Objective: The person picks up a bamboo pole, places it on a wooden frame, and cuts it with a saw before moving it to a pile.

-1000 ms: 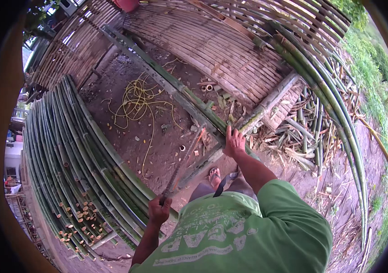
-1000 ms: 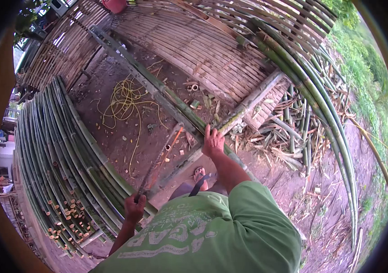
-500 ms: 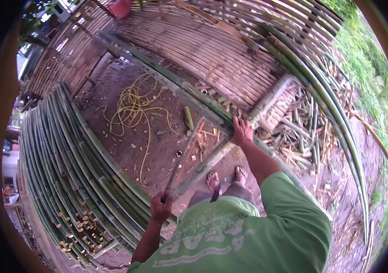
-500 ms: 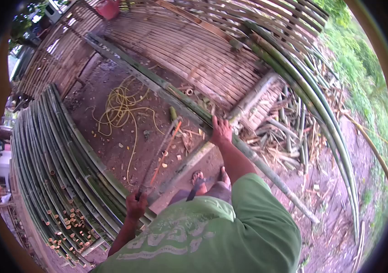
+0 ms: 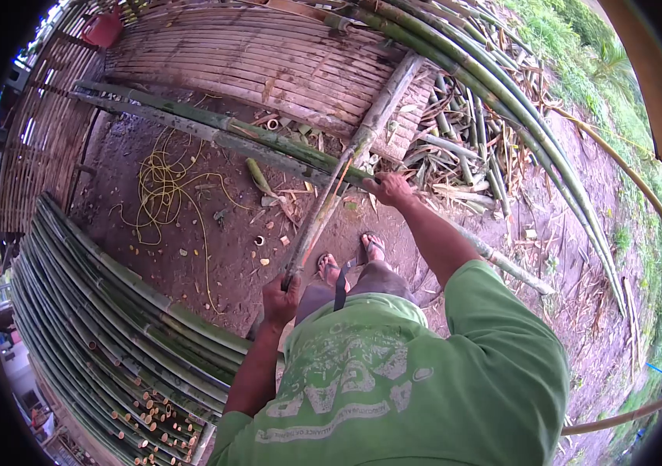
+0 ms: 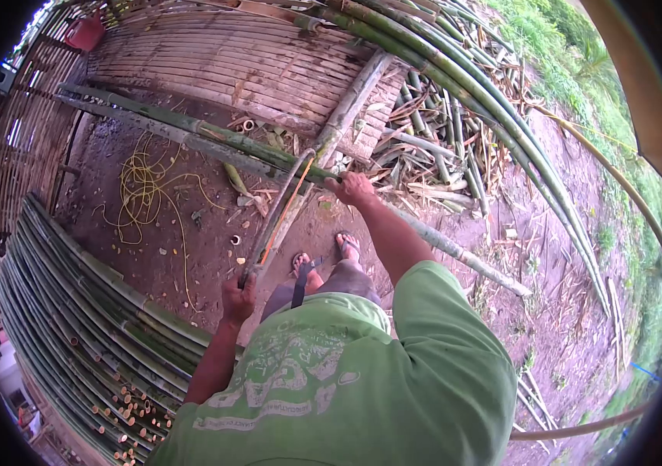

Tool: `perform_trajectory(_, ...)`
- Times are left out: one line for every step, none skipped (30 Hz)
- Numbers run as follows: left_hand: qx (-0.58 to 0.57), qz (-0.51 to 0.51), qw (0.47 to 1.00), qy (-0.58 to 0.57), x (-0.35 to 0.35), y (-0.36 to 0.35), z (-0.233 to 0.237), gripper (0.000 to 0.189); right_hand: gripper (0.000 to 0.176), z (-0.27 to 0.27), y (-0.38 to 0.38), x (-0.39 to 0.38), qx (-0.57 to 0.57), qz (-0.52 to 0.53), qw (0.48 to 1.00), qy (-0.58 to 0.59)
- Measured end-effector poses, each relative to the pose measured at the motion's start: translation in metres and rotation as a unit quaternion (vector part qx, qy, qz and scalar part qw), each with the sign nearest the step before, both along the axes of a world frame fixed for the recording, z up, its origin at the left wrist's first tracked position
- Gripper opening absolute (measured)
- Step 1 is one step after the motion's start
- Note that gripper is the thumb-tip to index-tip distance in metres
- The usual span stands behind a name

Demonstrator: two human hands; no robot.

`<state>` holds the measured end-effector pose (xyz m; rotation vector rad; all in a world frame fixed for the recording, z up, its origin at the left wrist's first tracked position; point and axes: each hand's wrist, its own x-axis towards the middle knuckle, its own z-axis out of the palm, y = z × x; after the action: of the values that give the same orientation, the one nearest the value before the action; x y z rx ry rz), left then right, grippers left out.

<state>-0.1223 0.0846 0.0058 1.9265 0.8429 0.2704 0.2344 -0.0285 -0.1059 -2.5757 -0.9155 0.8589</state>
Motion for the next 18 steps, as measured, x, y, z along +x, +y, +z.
perform_trajectory(0.016,-0.008,1.000,-0.002,0.010,0.001,-0.003,0.035,0.065,-0.002,0.004,-0.001,0.001,-0.005,1.000,0.007)
perform_trajectory(0.032,-0.016,0.999,-0.004,0.018,0.001,-0.006,0.035,0.066,-0.004,0.008,-0.001,0.003,-0.009,1.000,0.015)
perform_trajectory(0.032,-0.017,0.999,-0.001,0.023,0.002,-0.012,0.034,0.068,-0.006,0.014,-0.002,-0.018,-0.016,1.000,0.008)
perform_trajectory(0.032,-0.018,0.999,0.001,0.028,0.003,-0.017,0.033,0.069,-0.006,0.018,-0.001,-0.026,-0.012,0.999,0.016)
perform_trajectory(0.032,-0.019,0.999,0.004,0.031,0.003,-0.021,0.033,0.069,-0.006,0.021,0.001,-0.035,-0.007,0.999,0.025)
perform_trajectory(0.043,-0.023,0.999,0.010,0.033,0.003,-0.022,0.032,0.070,0.000,0.023,0.001,-0.044,-0.002,0.999,0.032)
perform_trajectory(0.054,-0.028,0.998,0.016,0.036,0.004,-0.022,0.032,0.070,0.006,0.025,0.001,-0.048,0.000,0.999,0.026)
perform_trajectory(0.065,-0.032,0.997,0.021,0.038,0.004,-0.022,0.031,0.070,0.008,0.026,0.001,-0.055,-0.002,0.998,0.031)
perform_trajectory(0.064,-0.034,0.997,0.024,0.039,0.004,-0.023,0.031,0.070,0.009,0.028,0.002,-0.062,-0.003,0.997,0.036)
perform_trajectory(0.062,-0.037,0.997,0.027,0.039,0.004,-0.024,0.030,0.070,0.010,0.029,0.003,-0.068,-0.003,0.997,0.042)
perform_trajectory(0.061,-0.039,0.997,0.031,0.039,0.004,-0.025,0.030,0.070,0.011,0.030,0.004,-0.073,-0.002,0.997,0.039)
perform_trajectory(0.057,-0.042,0.997,0.034,0.039,0.004,-0.023,0.029,0.070,0.012,0.031,0.004,-0.078,-0.001,0.996,0.036)
perform_trajectory(0.053,-0.044,0.997,0.039,0.038,0.003,-0.021,0.029,0.069,0.014,0.032,0.003,-0.083,0.001,0.996,0.034)
perform_trajectory(0.048,-0.045,0.997,0.043,0.038,0.003,-0.019,0.029,0.069,0.017,0.032,0.002,-0.071,-0.004,0.997,0.029)
perform_trajectory(0.052,-0.051,0.997,0.036,0.037,0.003,-0.019,0.028,0.070,0.024,0.032,0.000,-0.058,-0.010,0.998,0.023)
perform_trajectory(0.055,-0.056,0.997,0.028,0.035,0.003,-0.019,0.028,0.070,0.027,0.032,-0.002,-0.046,-0.015,0.999,0.017)
perform_trajectory(0.058,-0.062,0.996,0.020,0.035,0.003,-0.020,0.027,0.069,0.025,0.032,-0.002,-0.047,-0.017,0.999,0.014)
perform_trajectory(0.068,-0.061,0.996,0.026,0.038,0.003,-0.022,0.027,0.069,0.020,0.032,-0.001,-0.046,-0.015,0.999,0.010)
